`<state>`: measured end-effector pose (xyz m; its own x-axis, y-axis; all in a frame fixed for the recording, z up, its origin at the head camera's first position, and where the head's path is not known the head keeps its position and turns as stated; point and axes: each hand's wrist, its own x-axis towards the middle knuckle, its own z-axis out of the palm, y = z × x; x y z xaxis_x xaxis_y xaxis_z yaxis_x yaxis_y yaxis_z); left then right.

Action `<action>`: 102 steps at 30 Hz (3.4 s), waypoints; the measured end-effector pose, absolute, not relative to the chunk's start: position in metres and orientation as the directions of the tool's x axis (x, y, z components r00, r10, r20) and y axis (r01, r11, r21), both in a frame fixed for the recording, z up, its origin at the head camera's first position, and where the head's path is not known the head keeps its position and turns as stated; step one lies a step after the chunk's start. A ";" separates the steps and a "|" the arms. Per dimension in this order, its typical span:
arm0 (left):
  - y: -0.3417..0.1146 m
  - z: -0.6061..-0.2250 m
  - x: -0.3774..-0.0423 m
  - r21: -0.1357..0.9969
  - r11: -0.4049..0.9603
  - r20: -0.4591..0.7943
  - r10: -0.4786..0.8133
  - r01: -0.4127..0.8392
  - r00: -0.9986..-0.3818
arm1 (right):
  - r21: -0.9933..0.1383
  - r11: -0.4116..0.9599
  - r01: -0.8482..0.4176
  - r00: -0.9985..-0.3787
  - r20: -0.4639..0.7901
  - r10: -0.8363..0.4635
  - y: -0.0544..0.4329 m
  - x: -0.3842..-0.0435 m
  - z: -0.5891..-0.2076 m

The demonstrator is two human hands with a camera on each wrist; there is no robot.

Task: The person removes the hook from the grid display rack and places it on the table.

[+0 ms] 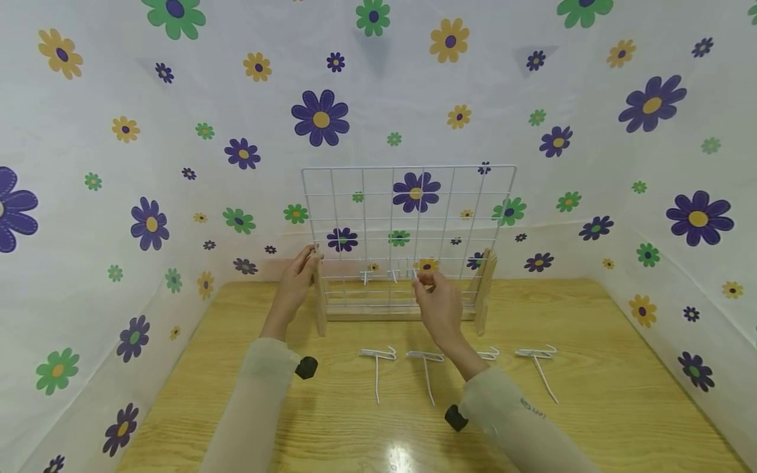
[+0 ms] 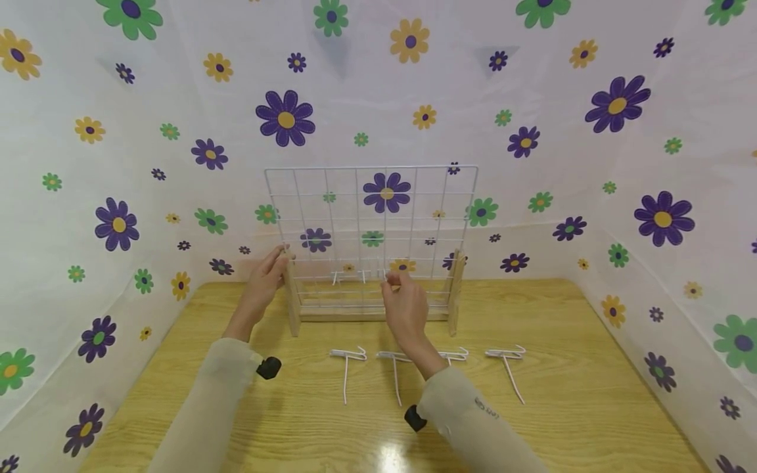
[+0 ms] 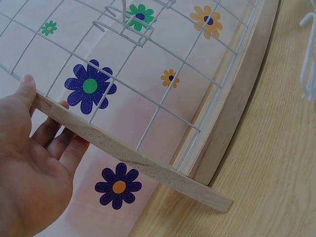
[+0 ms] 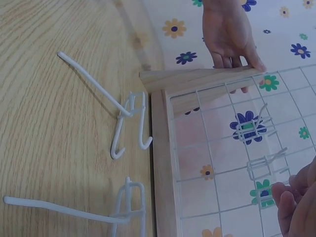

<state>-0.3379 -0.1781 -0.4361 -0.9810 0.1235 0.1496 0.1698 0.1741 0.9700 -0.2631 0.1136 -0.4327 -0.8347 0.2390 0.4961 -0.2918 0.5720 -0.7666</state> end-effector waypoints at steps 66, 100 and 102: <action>-0.179 -0.437 -0.343 0.967 0.194 0.145 0.118 0.166 -0.982 | -0.841 0.399 -0.367 -0.814 0.497 0.300 0.191 -0.205 -0.401; -0.179 -0.435 -0.340 0.964 0.201 0.152 0.118 0.173 -0.981 | -0.917 0.389 -0.089 -0.870 0.262 0.418 0.256 -0.130 -0.426; -0.179 -0.435 -0.340 0.964 0.203 0.151 0.116 0.172 -0.982 | -0.925 0.370 -0.081 -0.867 0.249 0.432 0.256 -0.128 -0.426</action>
